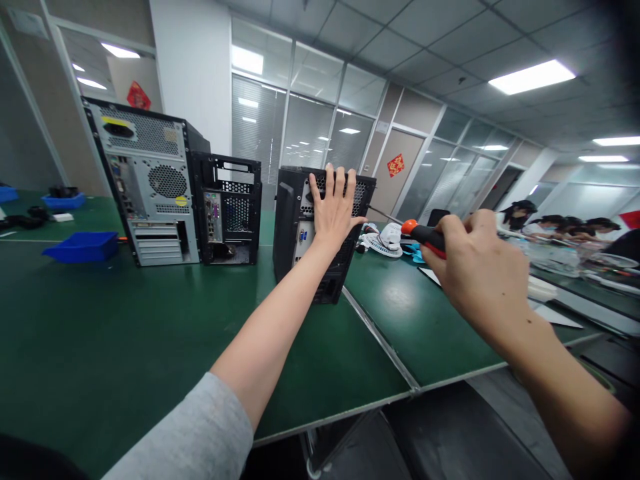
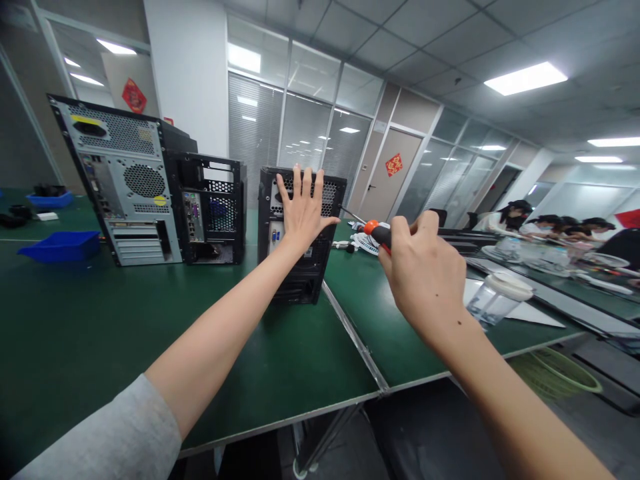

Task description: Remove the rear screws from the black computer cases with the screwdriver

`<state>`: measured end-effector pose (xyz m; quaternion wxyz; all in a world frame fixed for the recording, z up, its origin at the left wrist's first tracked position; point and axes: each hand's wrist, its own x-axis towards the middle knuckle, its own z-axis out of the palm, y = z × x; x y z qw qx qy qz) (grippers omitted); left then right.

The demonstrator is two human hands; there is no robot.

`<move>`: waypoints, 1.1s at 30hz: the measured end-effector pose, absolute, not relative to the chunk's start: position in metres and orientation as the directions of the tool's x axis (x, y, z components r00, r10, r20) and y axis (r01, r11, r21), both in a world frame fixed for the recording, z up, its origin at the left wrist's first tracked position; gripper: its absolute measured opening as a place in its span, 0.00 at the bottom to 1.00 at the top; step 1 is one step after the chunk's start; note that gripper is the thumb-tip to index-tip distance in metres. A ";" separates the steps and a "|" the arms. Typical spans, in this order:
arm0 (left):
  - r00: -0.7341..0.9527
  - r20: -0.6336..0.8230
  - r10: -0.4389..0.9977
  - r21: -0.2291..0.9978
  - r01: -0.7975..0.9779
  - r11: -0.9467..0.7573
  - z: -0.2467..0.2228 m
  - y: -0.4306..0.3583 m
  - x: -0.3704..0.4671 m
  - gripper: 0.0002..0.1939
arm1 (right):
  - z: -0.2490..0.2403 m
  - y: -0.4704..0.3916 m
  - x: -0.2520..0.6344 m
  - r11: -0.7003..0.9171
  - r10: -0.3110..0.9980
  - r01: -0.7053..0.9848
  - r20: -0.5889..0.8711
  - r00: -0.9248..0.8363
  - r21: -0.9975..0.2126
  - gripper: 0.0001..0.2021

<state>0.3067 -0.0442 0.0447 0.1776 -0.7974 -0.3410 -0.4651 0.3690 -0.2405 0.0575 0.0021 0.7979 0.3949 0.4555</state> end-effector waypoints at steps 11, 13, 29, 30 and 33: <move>0.339 0.860 0.381 0.053 0.683 -0.728 0.045 -0.044 0.307 0.56 | 0.058 -0.242 0.372 -0.672 0.654 0.628 0.711 0.256 0.392 0.13; 0.343 0.856 0.386 0.056 0.682 -0.729 0.045 -0.044 0.307 0.56 | 0.058 -0.242 0.373 -0.674 0.653 0.630 0.710 0.263 0.386 0.14; 0.362 0.833 0.418 0.066 0.685 -0.725 0.048 -0.049 0.303 0.55 | 0.056 -0.243 0.375 -0.675 0.653 0.617 0.717 0.245 0.404 0.18; 0.362 0.834 0.417 0.064 0.687 -0.724 0.048 -0.049 0.303 0.55 | 0.056 -0.244 0.375 -0.677 0.656 0.615 0.711 0.255 0.405 0.18; 0.359 0.838 0.411 0.058 0.691 -0.721 0.048 -0.049 0.304 0.55 | 0.058 -0.245 0.373 -0.684 0.658 0.606 0.702 0.272 0.406 0.18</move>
